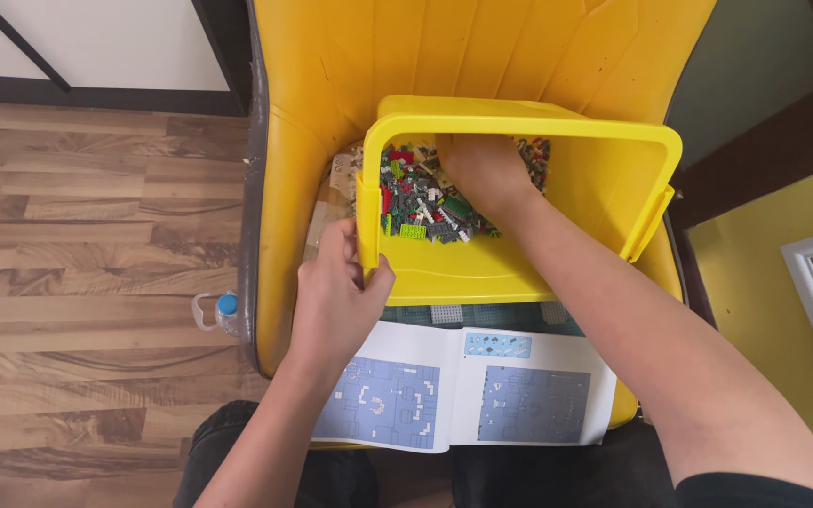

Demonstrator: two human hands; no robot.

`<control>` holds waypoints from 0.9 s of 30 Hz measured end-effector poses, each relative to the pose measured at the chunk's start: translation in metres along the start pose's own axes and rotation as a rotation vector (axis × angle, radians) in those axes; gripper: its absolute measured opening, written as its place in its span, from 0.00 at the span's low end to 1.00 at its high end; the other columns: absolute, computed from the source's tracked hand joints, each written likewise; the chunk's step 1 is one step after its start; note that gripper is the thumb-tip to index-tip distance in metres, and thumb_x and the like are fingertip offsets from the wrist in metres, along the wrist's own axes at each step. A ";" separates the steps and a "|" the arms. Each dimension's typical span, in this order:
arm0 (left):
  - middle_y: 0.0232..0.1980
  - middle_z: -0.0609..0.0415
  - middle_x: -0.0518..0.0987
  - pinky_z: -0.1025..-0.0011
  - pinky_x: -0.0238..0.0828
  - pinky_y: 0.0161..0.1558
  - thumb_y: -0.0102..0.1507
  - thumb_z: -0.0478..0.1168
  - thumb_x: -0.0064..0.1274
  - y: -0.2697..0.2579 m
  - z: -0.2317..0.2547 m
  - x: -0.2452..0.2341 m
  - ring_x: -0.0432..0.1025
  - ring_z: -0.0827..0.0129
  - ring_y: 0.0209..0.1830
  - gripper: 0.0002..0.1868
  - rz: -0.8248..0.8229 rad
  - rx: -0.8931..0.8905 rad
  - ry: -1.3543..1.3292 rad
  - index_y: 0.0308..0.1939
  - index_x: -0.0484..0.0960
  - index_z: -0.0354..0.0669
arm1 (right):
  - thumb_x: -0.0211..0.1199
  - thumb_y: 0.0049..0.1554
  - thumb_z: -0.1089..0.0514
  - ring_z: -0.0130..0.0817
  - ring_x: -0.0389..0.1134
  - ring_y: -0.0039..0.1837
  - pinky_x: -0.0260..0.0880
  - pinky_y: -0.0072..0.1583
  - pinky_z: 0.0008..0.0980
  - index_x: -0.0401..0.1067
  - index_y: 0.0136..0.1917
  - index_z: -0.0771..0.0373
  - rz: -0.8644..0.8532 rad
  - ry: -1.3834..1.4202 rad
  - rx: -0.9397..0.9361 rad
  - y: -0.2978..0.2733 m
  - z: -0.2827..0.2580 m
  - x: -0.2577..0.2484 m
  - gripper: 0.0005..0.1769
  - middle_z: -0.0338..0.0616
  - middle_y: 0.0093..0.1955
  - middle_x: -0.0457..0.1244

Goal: Assembling a toy set by finding specific plastic bricks in a bucket and placing them on a baseplate according to instructions.

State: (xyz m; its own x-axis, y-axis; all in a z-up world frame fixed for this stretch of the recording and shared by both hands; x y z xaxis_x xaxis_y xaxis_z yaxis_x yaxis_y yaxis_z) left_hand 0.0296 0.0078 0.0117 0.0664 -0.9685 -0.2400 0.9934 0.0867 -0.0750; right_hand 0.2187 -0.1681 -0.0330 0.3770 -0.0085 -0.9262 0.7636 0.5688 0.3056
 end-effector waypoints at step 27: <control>0.58 0.28 0.79 0.47 0.81 0.48 0.62 0.25 0.55 0.001 -0.003 -0.002 0.82 0.39 0.47 0.26 -0.021 0.015 -0.031 0.64 0.68 0.27 | 0.68 0.62 0.55 0.32 0.74 0.45 0.74 0.60 0.32 0.74 0.60 0.56 0.123 -0.068 -0.084 -0.008 0.021 0.016 0.13 0.34 0.40 0.65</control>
State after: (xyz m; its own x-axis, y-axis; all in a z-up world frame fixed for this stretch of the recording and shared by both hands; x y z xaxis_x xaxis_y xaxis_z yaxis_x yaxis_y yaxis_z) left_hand 0.0300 0.0106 0.0094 0.0483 -0.9768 -0.2088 0.9959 0.0632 -0.0650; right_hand 0.2300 -0.1898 -0.0457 0.5016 0.0119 -0.8650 0.6637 0.6360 0.3936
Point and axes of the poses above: each hand's wrist, its own y-axis towards the middle knuckle, its own x-axis out of the palm, z = x × y, the point moved 3 cm from there along y, towards the middle knuckle
